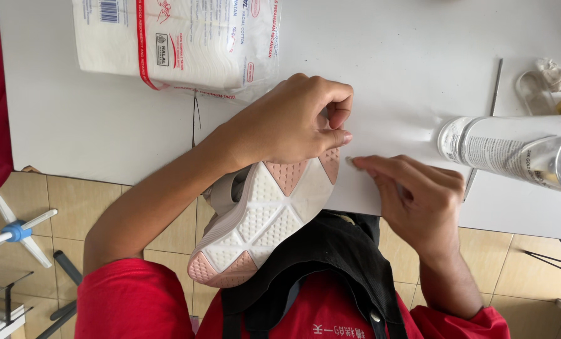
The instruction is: The person cleans the sole of a white and pink sneaker using a cotton swab and a clear liquid. They repeatedly rub the textured sole surface, focusing on specific areas, and occasionally adjust the swab.
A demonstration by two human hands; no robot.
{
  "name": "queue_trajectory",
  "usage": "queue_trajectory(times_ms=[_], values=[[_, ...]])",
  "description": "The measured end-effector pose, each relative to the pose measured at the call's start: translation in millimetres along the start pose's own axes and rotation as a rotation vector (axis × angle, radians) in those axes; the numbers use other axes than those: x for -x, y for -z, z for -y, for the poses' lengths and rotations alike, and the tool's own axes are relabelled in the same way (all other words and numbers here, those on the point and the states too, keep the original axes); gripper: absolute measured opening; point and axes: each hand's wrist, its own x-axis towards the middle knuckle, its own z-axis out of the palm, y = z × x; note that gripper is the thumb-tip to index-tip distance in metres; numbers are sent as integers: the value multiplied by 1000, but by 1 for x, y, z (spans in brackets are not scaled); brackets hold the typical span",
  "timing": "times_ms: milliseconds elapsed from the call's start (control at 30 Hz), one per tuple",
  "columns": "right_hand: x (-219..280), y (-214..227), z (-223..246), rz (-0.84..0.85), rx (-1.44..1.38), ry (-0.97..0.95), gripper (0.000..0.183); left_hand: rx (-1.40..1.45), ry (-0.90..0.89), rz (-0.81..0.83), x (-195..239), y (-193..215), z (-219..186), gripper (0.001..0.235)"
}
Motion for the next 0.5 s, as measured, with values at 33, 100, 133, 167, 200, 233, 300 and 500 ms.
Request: queue_trajectory(times_ms=[33, 100, 133, 167, 200, 233, 300, 500], values=[[-1, -2, -1, 0, 2, -2, 17, 1, -2, 2, 1, 1, -2, 37], [-2, -6, -3, 37, -13, 25, 20, 5, 47, 19, 2, 3, -6, 35], [-2, -6, -2, 39, -12, 23, 20, 7, 48, 20, 2, 2, -5, 35], [-3, -7, 0, 56, 40, 44, 22, 25, 33, 10, 2, 1, -4, 35], [-4, -8, 1, 73, 92, 65, 26, 42, 19, -1, 2, 0, -2, 36], [-4, -9, 3, 81, 91, 67, 26, 49, 21, -4, 2, 1, -2, 36], [-2, -13, 9, 3, 232, 152, 46, 46, 18, -2, 2, 2, -3, 35], [4, 7, 11, -103, 106, 50, 26, 37, 47, -19, 6, 0, -3, 38]])
